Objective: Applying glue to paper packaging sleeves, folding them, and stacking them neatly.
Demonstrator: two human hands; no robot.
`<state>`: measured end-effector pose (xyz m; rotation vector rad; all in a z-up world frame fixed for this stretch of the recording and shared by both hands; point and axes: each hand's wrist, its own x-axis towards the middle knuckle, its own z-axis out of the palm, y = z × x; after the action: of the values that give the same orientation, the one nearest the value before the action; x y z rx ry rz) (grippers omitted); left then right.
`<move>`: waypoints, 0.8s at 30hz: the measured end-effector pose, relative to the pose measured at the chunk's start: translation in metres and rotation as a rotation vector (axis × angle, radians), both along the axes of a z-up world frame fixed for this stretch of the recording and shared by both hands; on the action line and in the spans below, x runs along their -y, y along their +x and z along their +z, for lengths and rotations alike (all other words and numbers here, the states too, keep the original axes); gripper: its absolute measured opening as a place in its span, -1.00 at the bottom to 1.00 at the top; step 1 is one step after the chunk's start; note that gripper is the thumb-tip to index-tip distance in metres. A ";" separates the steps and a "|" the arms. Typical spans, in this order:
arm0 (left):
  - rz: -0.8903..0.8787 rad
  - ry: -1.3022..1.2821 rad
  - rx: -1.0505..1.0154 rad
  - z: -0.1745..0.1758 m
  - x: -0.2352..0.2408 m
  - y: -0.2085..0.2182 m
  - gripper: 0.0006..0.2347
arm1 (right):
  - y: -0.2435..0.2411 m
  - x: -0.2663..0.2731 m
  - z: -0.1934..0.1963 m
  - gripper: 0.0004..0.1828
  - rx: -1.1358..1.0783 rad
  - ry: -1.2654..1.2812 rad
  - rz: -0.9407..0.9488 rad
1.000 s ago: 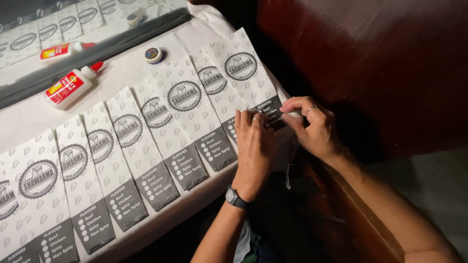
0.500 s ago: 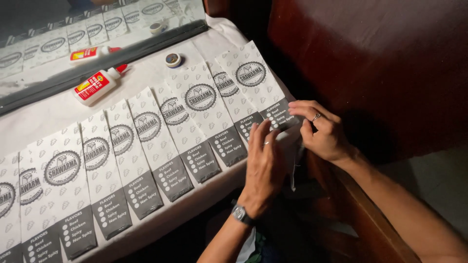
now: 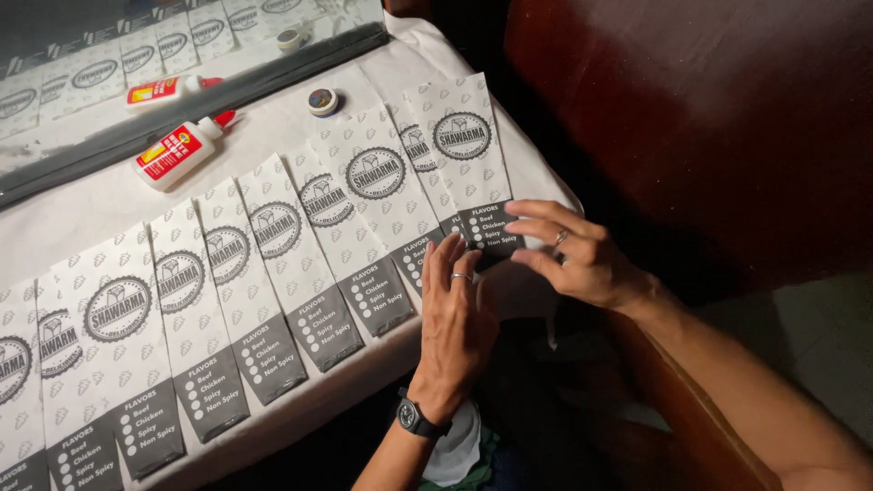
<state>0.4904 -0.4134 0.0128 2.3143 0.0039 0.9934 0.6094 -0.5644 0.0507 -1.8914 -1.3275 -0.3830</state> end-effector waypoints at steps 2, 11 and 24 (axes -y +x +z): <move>-0.006 0.017 -0.011 0.003 0.002 -0.001 -0.72 | 0.000 0.001 -0.001 -0.66 -0.032 -0.015 0.030; -0.015 0.025 -0.075 -0.002 0.003 0.004 -0.61 | 0.037 0.026 -0.018 -0.61 0.011 -0.039 0.002; -0.018 -0.022 -0.021 -0.009 -0.003 0.004 -0.72 | 0.000 -0.002 0.003 -0.72 -0.010 0.047 0.098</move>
<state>0.4946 -0.4101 0.0037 2.3009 0.0033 0.9551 0.6094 -0.5629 0.0537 -1.7799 -1.3867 -0.3515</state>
